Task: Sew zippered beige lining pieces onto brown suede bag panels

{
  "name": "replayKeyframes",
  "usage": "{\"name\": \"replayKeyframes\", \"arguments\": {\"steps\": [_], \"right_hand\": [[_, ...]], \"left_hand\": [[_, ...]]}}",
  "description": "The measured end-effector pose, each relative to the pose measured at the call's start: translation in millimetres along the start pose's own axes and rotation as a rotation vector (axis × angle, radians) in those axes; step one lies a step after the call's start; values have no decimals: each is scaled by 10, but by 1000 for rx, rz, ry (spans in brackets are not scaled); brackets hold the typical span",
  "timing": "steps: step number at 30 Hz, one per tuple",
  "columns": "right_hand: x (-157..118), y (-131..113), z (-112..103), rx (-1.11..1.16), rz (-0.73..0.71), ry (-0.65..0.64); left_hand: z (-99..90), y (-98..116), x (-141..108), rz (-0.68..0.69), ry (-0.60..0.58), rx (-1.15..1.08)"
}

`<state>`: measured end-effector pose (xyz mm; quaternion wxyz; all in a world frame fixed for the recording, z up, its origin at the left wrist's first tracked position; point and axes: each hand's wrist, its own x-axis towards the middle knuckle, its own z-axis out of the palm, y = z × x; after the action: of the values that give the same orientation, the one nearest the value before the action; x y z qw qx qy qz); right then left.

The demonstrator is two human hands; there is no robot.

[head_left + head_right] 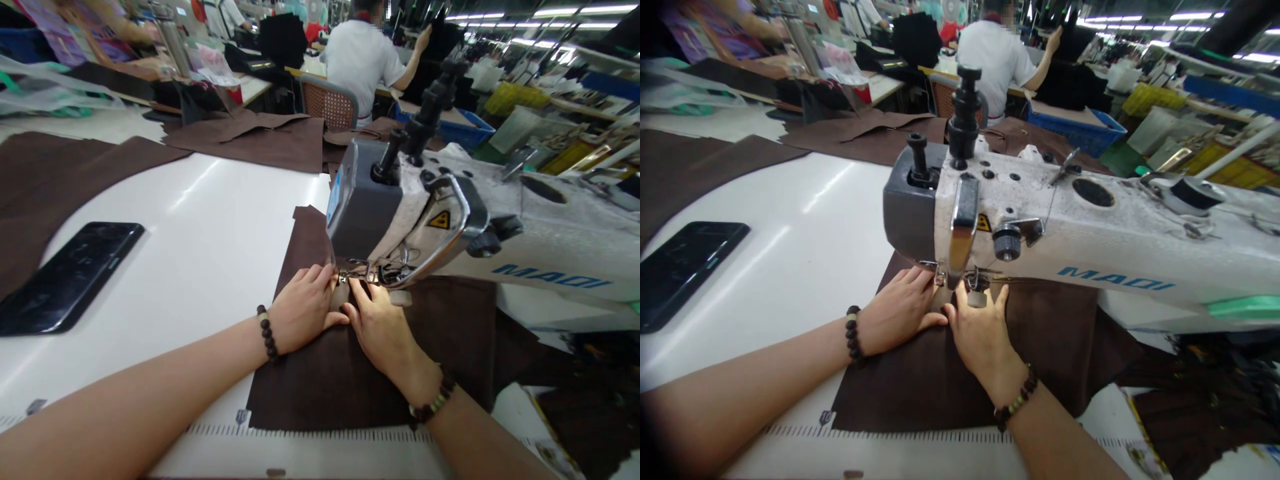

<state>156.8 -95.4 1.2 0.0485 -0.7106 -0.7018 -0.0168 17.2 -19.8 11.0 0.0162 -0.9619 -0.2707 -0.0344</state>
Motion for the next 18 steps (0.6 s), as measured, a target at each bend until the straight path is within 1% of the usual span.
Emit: {"name": "replayKeyframes", "arguments": {"steps": [3,6,9,11,12,15,16,18], "right_hand": [[-13,-22,-20,23,15,-25],[-21,-57,-55,36,24,-15],[-14,8,-124,60,-2,14],[-22,176,-190,83,14,34],[-38,303,-222,66,58,51],[-135,781,-268,-107,278,111],[-178,941,-258,-143,315,110],[-258,1206,-203,-123,319,86]], "left_hand": [[-9,10,-12,7,-3,16],[-7,9,-14,10,0,12],[8,-14,-8,28,23,-18],[22,-33,-4,34,46,-40],[28,-42,-2,35,54,-48],[43,-57,2,42,65,-53],[46,-58,4,45,69,-49],[47,-59,8,49,77,-40]]}}
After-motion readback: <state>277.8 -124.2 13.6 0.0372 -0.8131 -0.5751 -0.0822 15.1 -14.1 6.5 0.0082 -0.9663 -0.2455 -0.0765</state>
